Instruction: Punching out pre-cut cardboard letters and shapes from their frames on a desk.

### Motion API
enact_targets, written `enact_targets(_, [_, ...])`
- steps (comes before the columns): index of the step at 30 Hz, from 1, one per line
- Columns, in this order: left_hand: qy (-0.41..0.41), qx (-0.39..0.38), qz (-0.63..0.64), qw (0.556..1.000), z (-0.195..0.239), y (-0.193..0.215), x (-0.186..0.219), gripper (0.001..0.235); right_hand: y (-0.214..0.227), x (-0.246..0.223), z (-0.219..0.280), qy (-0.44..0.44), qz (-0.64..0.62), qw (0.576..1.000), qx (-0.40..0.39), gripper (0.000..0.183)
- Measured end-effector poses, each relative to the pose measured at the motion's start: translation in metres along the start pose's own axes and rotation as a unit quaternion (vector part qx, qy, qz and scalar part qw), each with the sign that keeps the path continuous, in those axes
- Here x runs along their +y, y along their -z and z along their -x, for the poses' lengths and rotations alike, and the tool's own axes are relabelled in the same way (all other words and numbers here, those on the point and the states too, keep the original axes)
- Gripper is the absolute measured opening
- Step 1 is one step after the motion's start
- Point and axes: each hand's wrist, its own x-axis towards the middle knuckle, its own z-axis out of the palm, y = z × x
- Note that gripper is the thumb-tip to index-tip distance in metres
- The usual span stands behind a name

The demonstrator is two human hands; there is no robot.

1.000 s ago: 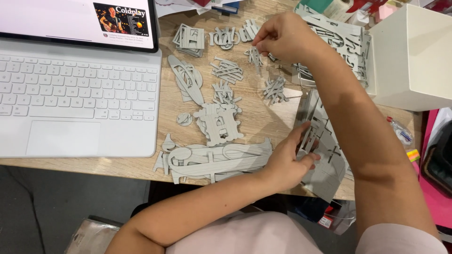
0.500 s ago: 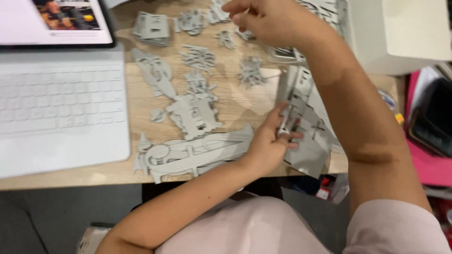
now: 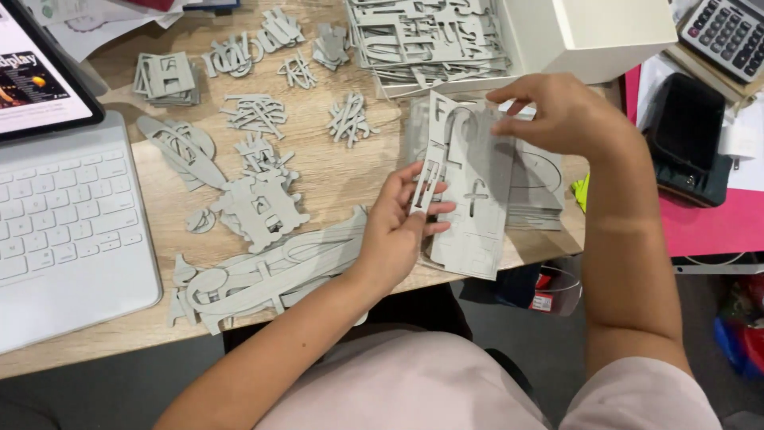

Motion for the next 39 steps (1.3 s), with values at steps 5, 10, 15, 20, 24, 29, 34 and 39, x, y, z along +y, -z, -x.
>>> enact_targets(5, [-0.045,-0.023,-0.034,0.998,0.001,0.001,0.005,0.054,-0.023,0.028,-0.011,0.068,-0.07,0.995,0.025,0.069])
enact_targets(10, [-0.068,-0.021,-0.039,0.997,-0.001,-0.002,0.023,0.052,-0.033,0.062,-0.025,0.124,-0.168,0.977,0.052,0.041])
enact_targets(15, [-0.031,0.03,0.032,0.999,-0.002,-0.001,0.036,0.051,-0.038,0.076,-0.023,0.201,-0.436,0.877,0.019,0.042])
enact_targets(20, [-0.013,0.042,0.043,0.998,0.0,-0.004,0.035,0.051,-0.057,0.101,-0.048,0.217,-0.56,0.799,0.037,0.033])
enact_targets(24, [0.0,0.04,0.038,0.998,0.003,-0.007,0.037,0.052,-0.065,0.108,-0.061,0.201,-0.623,0.753,0.074,0.021])
enact_targets(29, [0.008,0.051,0.016,0.999,0.003,-0.006,0.043,0.052,-0.054,0.096,-0.062,0.171,-0.607,0.767,0.117,0.01])
enact_targets(34, [-0.009,0.092,-0.197,0.976,-0.009,-0.009,0.084,0.067,-0.022,0.068,-0.059,0.143,-0.585,0.79,0.118,0.011])
enact_targets(39, [-0.121,0.074,-0.433,0.89,-0.042,0.001,0.125,0.072,-0.017,0.037,-0.076,0.252,-0.51,0.823,0.005,0.017])
